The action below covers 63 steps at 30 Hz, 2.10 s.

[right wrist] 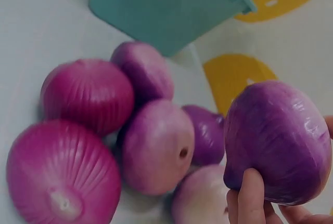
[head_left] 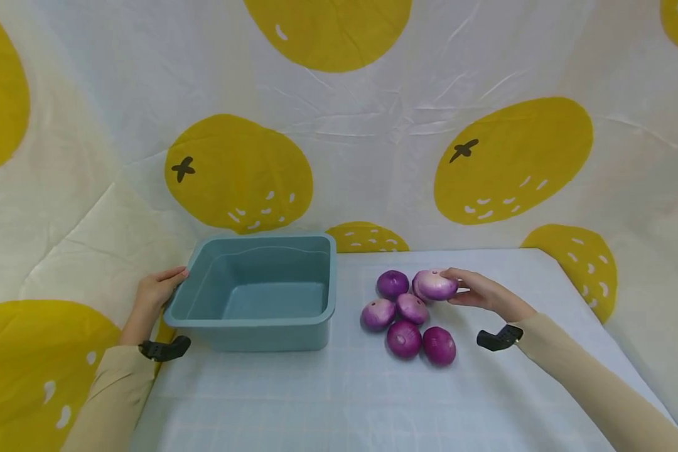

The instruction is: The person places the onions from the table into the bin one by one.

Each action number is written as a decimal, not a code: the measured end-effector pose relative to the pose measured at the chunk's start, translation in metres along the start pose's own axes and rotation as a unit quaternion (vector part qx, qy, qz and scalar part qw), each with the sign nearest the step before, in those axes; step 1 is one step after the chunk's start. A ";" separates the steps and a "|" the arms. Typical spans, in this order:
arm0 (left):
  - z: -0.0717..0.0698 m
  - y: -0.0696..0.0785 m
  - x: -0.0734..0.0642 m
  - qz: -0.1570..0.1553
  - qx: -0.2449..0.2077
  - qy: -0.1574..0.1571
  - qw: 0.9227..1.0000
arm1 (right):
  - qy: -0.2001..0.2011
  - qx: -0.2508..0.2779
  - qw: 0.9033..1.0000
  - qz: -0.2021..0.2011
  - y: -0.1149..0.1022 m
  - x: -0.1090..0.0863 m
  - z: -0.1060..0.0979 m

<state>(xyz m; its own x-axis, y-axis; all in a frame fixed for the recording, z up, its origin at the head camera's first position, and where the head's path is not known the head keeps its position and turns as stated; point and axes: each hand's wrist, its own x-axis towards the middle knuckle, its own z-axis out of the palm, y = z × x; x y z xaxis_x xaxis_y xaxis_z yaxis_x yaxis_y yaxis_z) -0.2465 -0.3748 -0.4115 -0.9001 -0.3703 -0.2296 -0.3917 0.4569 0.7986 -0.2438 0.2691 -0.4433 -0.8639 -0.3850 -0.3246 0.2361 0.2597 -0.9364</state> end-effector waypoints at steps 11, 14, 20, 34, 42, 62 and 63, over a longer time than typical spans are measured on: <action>0.002 0.002 -0.002 0.009 0.007 0.016 1.000 | -0.004 0.011 0.999 0.051 -0.054 0.027 0.041; 0.002 0.001 -0.002 0.009 0.002 0.017 1.000 | -0.018 -0.015 0.999 0.029 -0.064 0.030 0.050; 0.004 -0.001 -0.001 0.011 -0.001 0.029 1.000 | -0.020 0.015 0.999 0.033 -0.085 0.045 0.069; 0.003 -0.002 0.001 -0.002 -0.028 0.027 0.999 | -0.059 -0.001 0.998 -0.037 -0.138 0.071 0.121; 0.006 -0.001 0.003 0.003 -0.037 0.029 0.999 | -0.056 0.038 0.998 0.002 -0.163 0.108 0.156; 0.005 0.003 -0.001 -0.008 -0.037 0.029 0.999 | -0.144 -0.112 0.983 0.019 -0.164 0.167 0.243; 0.005 0.003 -0.001 -0.006 -0.036 0.030 0.999 | -0.145 -0.118 0.982 0.020 -0.163 0.169 0.246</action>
<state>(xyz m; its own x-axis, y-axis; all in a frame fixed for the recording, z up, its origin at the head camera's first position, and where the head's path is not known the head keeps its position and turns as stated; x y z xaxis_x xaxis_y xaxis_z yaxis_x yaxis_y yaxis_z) -0.2480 -0.3688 -0.4116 -0.8819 -0.4237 -0.2066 -0.3850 0.3944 0.8344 -0.3192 -0.0558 -0.3785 -0.6848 -0.5972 -0.4176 0.1284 0.4653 -0.8758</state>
